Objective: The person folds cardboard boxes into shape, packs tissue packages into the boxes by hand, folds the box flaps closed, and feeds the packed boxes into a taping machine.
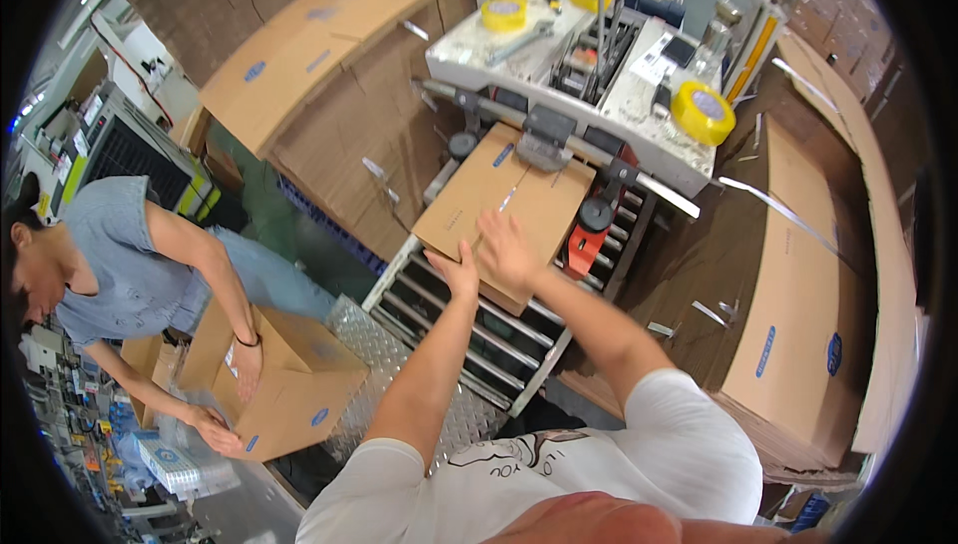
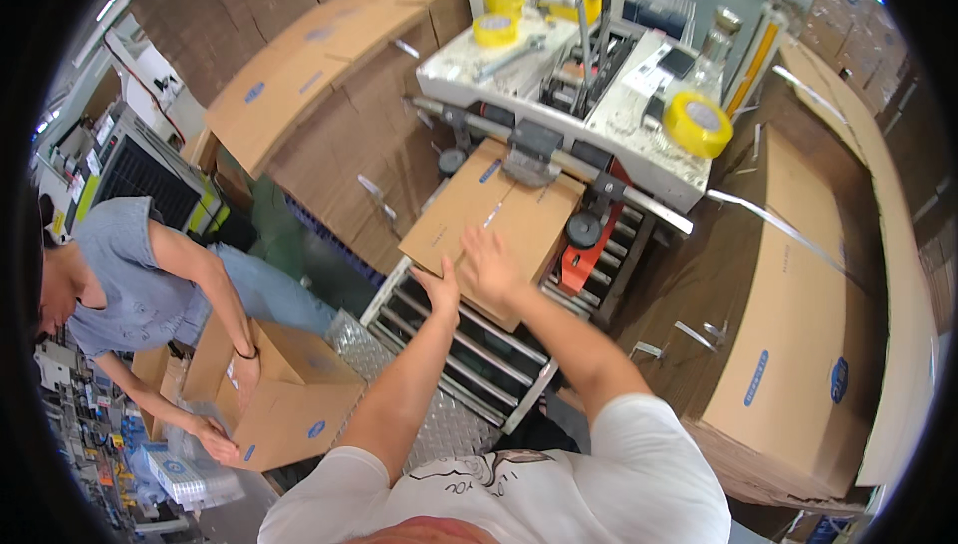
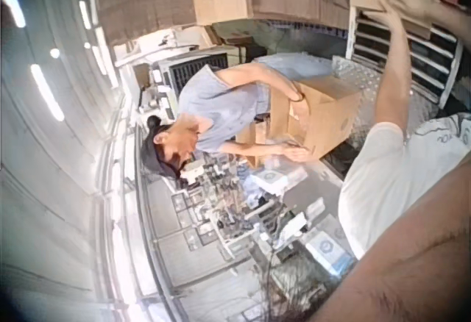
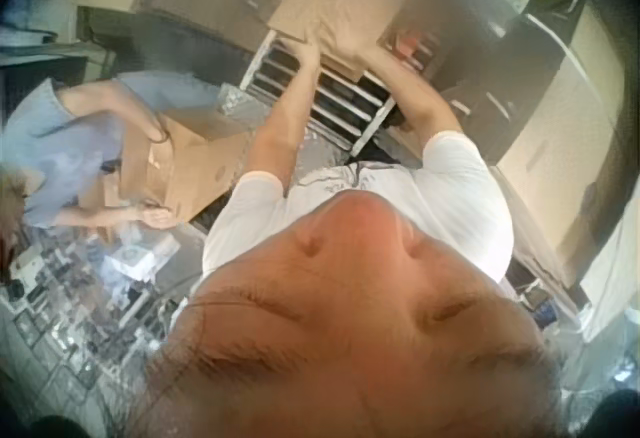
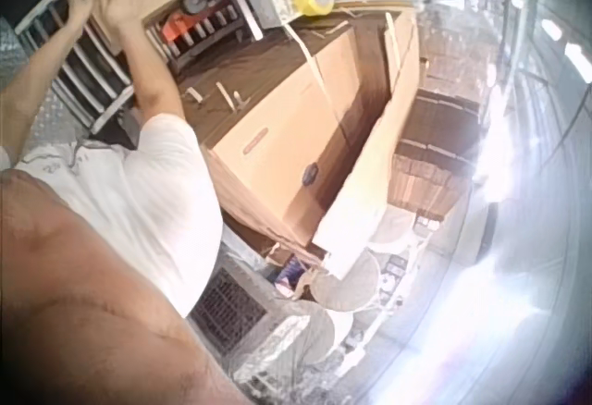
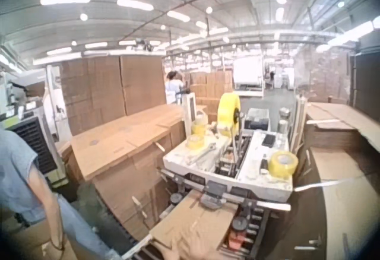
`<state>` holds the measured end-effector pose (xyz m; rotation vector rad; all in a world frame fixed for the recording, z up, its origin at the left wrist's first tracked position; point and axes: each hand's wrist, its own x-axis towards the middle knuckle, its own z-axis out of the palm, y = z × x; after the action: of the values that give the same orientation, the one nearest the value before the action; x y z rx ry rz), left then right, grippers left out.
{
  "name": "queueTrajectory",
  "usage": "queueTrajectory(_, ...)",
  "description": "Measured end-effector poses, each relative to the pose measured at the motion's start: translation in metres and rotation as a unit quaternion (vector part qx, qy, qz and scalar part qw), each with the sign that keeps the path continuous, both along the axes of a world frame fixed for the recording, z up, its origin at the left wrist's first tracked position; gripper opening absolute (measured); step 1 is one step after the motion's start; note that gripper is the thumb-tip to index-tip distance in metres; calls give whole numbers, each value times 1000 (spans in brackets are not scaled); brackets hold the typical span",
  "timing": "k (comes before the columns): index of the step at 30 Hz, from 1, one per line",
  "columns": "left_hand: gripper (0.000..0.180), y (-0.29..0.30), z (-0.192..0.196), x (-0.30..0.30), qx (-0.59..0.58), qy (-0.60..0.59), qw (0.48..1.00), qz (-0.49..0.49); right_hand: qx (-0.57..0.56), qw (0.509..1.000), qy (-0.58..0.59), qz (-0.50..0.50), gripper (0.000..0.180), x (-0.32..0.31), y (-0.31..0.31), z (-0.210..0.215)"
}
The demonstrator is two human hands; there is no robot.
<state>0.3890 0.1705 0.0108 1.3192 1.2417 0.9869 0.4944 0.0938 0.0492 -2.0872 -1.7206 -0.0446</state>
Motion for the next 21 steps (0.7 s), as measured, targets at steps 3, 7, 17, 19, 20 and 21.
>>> queueTrajectory(3, 98, -32, 11, -32, -61, 19, 997, -48, -94, 946, 228, 210, 57, -58, -77, 41)
queueTrajectory(7, 100, -95, -37, -158, 37, 87, 977, -190, -106, 988, 109, 9, 54, -86, -236, 213)
queueTrajectory(17, 103, -126, -84, -316, -91, 244, 895, -363, -196, 945, -233, -116, 68, -38, -401, 282)
queueTrajectory(19, 104, -125, -50, -341, -161, 141, 917, -336, -224, 940, -243, -81, 58, -35, -395, 303)
queueTrajectory(20, 95, -122, -66, -357, -114, 133, 939, -297, -233, 935, -257, -71, 51, -39, -390, 320)
queueTrajectory(21, 95, -115, -80, -373, -115, 131, 939, -295, -234, 935, -258, -69, 51, -38, -387, 327)
